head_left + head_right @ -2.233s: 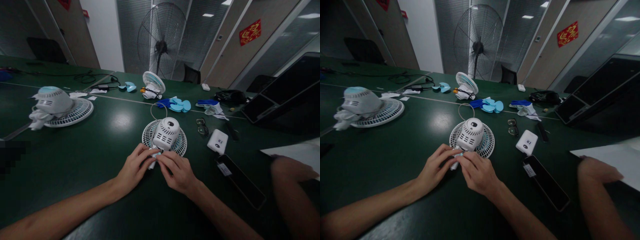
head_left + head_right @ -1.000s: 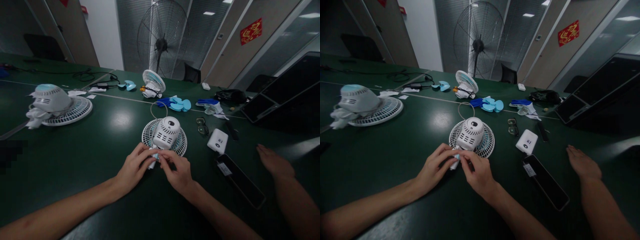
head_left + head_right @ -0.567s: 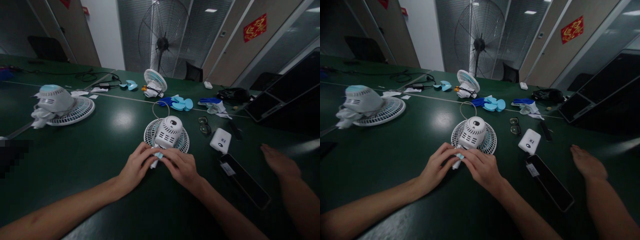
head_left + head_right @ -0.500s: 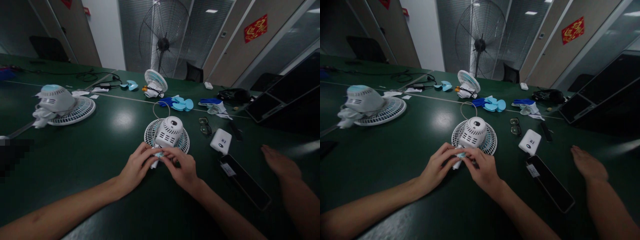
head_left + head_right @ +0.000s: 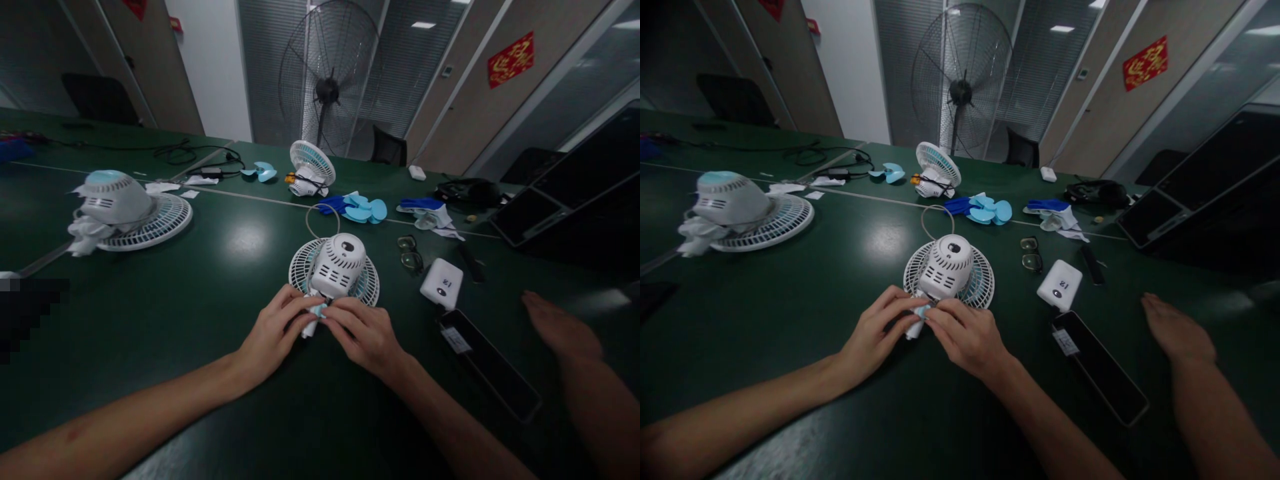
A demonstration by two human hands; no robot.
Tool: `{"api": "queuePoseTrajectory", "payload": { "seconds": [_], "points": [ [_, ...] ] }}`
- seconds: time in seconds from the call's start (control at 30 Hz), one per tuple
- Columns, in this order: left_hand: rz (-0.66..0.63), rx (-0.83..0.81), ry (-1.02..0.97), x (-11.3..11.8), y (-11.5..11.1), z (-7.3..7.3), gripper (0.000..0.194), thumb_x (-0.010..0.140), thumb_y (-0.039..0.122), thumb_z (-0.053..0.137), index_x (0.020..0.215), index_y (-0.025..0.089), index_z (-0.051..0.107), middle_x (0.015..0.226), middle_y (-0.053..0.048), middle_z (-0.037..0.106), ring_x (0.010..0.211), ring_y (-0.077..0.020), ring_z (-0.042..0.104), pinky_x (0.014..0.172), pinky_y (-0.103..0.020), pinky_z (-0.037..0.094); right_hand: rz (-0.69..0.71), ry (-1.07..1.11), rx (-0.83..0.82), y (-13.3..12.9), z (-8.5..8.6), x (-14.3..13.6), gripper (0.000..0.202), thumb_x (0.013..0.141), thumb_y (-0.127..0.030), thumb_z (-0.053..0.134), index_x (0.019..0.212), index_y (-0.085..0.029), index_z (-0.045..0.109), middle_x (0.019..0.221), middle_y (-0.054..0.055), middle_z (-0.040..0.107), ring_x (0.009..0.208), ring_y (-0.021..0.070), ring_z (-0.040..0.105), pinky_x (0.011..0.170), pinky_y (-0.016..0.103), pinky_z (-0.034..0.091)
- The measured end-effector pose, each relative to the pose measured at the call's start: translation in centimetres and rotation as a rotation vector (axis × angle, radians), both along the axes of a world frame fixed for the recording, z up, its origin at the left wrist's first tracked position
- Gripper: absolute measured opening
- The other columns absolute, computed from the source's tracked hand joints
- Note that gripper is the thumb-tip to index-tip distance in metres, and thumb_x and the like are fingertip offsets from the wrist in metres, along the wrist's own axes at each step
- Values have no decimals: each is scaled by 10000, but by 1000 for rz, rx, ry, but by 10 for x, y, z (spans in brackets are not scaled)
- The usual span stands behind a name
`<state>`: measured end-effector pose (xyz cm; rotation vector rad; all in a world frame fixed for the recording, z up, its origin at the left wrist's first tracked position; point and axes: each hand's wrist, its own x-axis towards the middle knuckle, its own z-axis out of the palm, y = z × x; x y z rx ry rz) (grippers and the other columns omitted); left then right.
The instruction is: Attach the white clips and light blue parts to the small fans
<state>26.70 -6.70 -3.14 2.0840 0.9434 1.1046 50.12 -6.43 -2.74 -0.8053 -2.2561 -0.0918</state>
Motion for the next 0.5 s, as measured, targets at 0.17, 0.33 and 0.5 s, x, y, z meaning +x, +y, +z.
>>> {"api": "queuePoseTrajectory", "payload": {
  "seconds": [0.17,0.33,0.5],
  "points": [
    [8,-6,-9,0,1,-3,332,1069,183,563,1376,293,627,1157,-46,576,1057,-174,609,930,-320,532,-96,28,23,-4,-1,-8,140,1031,-223,666,1165,-183,669,969,40,742,823,152,721,709,273,522],
    [9,-13,1,0,1,-3,331,1071,184,561,1370,305,634,1150,-42,577,1046,-175,612,914,-318,532,-195,111,-81,-10,4,-23,182,1073,-267,592,924,-183,655,792,10,674,679,133,634,616,279,428],
    [4,-1,0,-2,0,-3,330,1071,180,560,1365,309,637,1154,-42,576,1051,-174,609,922,-322,533,-217,100,-131,-11,7,-26,270,1091,-255,518,861,-181,638,758,14,638,656,134,615,585,283,403]
  ]
}}
